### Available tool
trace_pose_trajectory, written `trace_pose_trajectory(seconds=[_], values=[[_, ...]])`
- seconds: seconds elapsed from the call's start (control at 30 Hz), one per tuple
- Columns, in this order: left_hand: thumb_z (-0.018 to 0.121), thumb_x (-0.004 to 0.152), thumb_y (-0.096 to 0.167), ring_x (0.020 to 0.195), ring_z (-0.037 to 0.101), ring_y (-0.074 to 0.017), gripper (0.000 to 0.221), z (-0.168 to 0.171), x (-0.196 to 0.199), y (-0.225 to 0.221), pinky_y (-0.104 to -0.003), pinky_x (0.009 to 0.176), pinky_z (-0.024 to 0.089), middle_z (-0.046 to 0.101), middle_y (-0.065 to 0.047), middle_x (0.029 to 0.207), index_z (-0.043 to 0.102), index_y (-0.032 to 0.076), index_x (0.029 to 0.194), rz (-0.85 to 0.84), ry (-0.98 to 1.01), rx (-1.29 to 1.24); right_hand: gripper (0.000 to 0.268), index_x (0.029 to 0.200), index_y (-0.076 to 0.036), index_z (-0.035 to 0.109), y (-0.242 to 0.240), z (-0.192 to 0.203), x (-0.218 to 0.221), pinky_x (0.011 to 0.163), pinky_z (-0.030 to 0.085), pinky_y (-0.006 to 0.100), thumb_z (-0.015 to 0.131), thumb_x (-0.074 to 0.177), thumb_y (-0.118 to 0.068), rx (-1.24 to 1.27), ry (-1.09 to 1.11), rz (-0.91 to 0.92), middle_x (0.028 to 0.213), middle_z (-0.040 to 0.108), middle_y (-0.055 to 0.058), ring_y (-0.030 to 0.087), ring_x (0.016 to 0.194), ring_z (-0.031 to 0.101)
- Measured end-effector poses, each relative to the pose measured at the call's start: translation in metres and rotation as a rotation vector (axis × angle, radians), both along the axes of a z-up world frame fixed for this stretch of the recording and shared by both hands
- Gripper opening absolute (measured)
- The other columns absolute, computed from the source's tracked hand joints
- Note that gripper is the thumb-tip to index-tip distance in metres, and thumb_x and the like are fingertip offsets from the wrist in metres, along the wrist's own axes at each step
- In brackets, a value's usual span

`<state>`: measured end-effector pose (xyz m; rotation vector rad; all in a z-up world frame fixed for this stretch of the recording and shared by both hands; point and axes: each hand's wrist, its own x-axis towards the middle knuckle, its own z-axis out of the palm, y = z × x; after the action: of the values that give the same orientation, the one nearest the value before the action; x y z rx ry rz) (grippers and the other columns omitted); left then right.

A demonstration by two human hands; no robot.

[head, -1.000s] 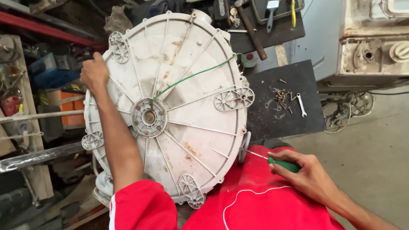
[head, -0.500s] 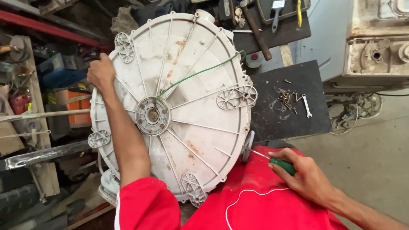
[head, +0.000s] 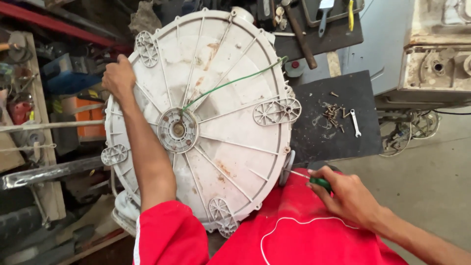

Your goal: Disassembling a washing machine tub by removing multiple screws and prying the plastic casing apart using tools.

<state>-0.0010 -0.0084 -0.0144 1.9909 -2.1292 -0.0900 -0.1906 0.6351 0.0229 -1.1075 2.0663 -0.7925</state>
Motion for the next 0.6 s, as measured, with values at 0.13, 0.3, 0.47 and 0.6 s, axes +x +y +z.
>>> trace_pose_trajectory(seconds=[0.13,0.3,0.47,0.6], values=[[0.041,0.09,0.048,0.109,0.069,-0.0482,0.065,-0.009,0.002,-0.009,-0.056,0.097,0.045,0.074,-0.029,0.104,0.075,-0.004,0.109,-0.006,-0.015,-0.002,0.024,0.108,-0.026,0.07,-0.007,-0.007,-0.011,0.064,0.062,0.043,0.073,0.087,-0.037,0.098,0.034,0.044,0.076,0.082,0.008,0.031,0.072,0.079],[0.042,0.089,0.049,0.111,0.068,-0.0479,0.066,-0.006,-0.002,-0.001,-0.057,0.098,0.045,0.074,-0.03,0.105,0.075,-0.005,0.109,0.009,-0.011,-0.005,0.021,0.101,-0.016,0.071,-0.007,-0.055,-0.017,0.06,0.062,0.043,0.076,0.085,-0.028,-0.238,-0.065,0.066,0.084,0.082,0.012,0.035,0.074,0.078],[0.045,0.098,0.049,0.082,0.073,-0.0357,0.06,-0.004,-0.001,-0.002,-0.047,0.087,0.052,0.077,-0.02,0.094,0.079,0.0,0.099,0.002,0.07,-0.025,0.028,0.107,-0.021,0.064,-0.006,0.05,0.003,0.051,0.057,0.038,0.074,0.083,-0.029,0.156,-0.025,0.009,0.08,0.084,-0.004,0.022,0.053,0.076],[0.044,0.099,0.049,0.08,0.074,-0.0364,0.061,-0.007,0.004,-0.007,-0.047,0.087,0.053,0.077,-0.02,0.092,0.079,-0.001,0.099,0.019,0.045,-0.038,0.022,0.102,-0.018,0.07,-0.01,0.041,-0.009,0.046,0.05,0.039,0.075,0.082,-0.026,0.0,0.045,-0.012,0.064,0.079,0.0,0.022,0.042,0.066]])
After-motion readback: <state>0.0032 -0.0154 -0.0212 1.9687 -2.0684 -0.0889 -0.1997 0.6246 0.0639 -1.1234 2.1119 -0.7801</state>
